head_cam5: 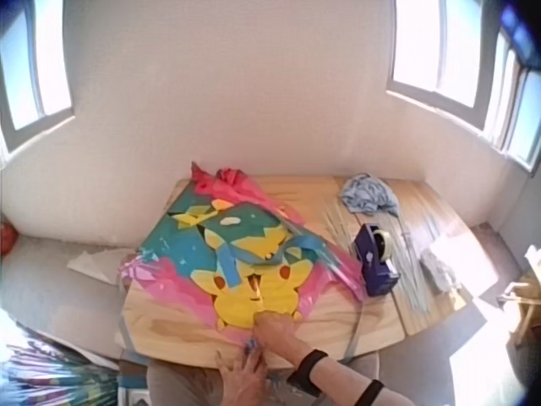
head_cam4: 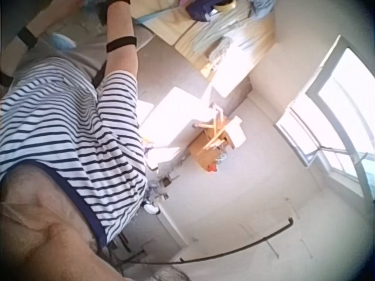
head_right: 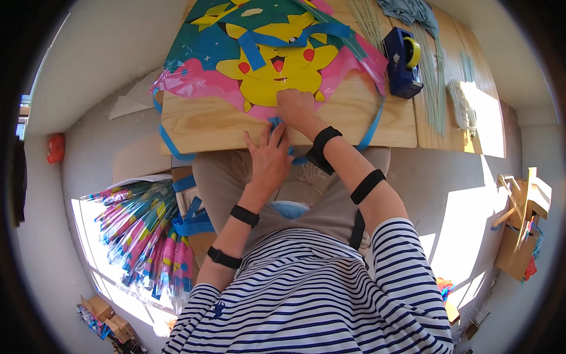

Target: Assembling plastic kites by applying tape and attaching structural blue strips.

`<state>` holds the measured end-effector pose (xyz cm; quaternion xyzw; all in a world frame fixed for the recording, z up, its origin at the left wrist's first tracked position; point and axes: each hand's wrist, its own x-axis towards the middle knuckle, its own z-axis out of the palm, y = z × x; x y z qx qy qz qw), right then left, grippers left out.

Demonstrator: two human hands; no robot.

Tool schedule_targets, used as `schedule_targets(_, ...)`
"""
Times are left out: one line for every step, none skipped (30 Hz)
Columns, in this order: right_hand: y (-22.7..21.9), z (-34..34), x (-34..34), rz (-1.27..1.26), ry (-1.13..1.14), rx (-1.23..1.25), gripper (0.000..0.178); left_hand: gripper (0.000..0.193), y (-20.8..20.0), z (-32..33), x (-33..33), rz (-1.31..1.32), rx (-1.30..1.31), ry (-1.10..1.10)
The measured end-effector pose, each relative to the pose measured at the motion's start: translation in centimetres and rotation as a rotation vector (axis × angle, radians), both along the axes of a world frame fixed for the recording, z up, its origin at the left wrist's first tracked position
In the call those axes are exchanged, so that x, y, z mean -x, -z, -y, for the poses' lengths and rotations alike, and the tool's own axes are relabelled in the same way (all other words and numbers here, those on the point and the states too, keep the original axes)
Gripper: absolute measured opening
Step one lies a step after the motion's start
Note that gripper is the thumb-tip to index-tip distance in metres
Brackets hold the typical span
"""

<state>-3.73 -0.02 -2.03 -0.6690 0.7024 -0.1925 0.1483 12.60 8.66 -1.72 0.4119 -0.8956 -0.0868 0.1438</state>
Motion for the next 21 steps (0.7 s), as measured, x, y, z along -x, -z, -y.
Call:
schedule_targets(-0.2, -0.2, 0.0, -0.030, 0.008, -0.029, 0.014, 0.064, -0.2, 0.0, 0.1, 0.002, -0.013, 0.001)
schedule_targets(-0.5, -0.4, 0.1, -0.059, 0.016, -0.058, 0.015, 0.064, -0.5, 0.0, 0.2, 0.004, -0.027, 0.003)
schedule_targets(-0.4, -0.6, 0.5, -0.054, 0.060, 0.031, 0.017, 0.063, -0.7, 0.1, 0.2, 0.016, -0.024, 0.006)
schedule_targets(-0.4, -0.9, 1.2, -0.050, 0.104, 0.120, 0.019, 0.063, -0.8, 0.2, 0.1, 0.028, -0.021, 0.010)
schedule_targets(-0.4, -1.3, 2.0, -0.045, 0.149, 0.208, 0.021, 0.062, -1.0, 0.2, 0.0, 0.040, -0.018, 0.015)
schedule_targets(-0.4, -2.0, 2.5, -0.051, 0.121, 0.200, 0.025, 0.061, -1.0, 0.3, -0.2, 0.033, -0.043, 0.021)
schedule_targets(-0.6, -3.3, 3.0, -0.059, 0.092, 0.196, 0.028, 0.059, -1.2, 0.4, -0.4, 0.024, -0.062, 0.026)
schedule_targets(-0.7, -4.4, 3.3, -0.068, 0.063, 0.192, 0.032, 0.058, -1.3, 0.4, -0.7, 0.015, -0.082, 0.032)
schedule_targets(-0.6, -5.3, 3.4, -0.109, 0.041, 0.236, 0.036, 0.058, -1.4, 0.4, -1.1, 0.002, -0.090, 0.030)
schedule_targets(0.0, -6.2, 3.5, -0.151, 0.021, 0.279, 0.039, 0.058, -1.4, 0.4, -1.3, -0.011, -0.100, 0.031)
schedule_targets(0.5, -6.8, 3.6, -0.194, 0.002, 0.321, 0.042, 0.058, -1.3, 0.8, -1.4, -0.024, -0.110, 0.033)
schedule_targets(0.6, -7.2, 3.5, -0.187, 0.012, 0.321, 0.045, 0.058, -1.4, 1.2, -1.6, -0.045, -0.095, 0.005)
schedule_targets(0.7, -7.4, 3.3, -0.181, 0.022, 0.320, 0.048, 0.059, -1.5, 1.7, -1.7, -0.066, -0.080, -0.022)
schedule_targets(0.9, -7.6, 3.1, -0.174, 0.031, 0.320, 0.051, 0.059, -1.5, 2.4, -1.9, -0.087, -0.066, -0.050)
schedule_targets(1.0, -7.7, 2.7, -0.176, 0.043, 0.318, 0.052, 0.059, -1.3, 3.3, -2.0, -0.093, -0.033, -0.111)
schedule_targets(1.1, -7.8, 2.4, -0.182, 0.060, 0.316, 0.053, 0.060, -0.8, 4.9, -1.9, -0.103, 0.000, -0.167)
schedule_targets(1.1, -7.7, 2.1, -0.187, 0.078, 0.315, 0.055, 0.060, -0.3, 6.5, -1.7, -0.114, 0.033, -0.222)
schedule_targets(1.3, -7.7, 1.8, -0.193, 0.090, 0.311, 0.056, 0.060, 0.0, 7.8, -1.6, -0.070, 0.007, -0.257)
schedule_targets(1.3, -7.7, 1.4, -0.198, 0.101, 0.307, 0.056, 0.061, 0.1, 9.0, -1.5, -0.026, -0.019, -0.293)
schedule_targets(1.3, -7.6, 0.9, -0.203, 0.112, 0.302, 0.057, 0.061, 0.1, 10.0, -1.7, 0.019, -0.045, -0.329)
schedule_targets(1.3, -7.8, 0.6, -0.193, 0.114, 0.291, 0.058, 0.063, 0.2, 10.7, -1.9, 0.032, -0.071, -0.327)
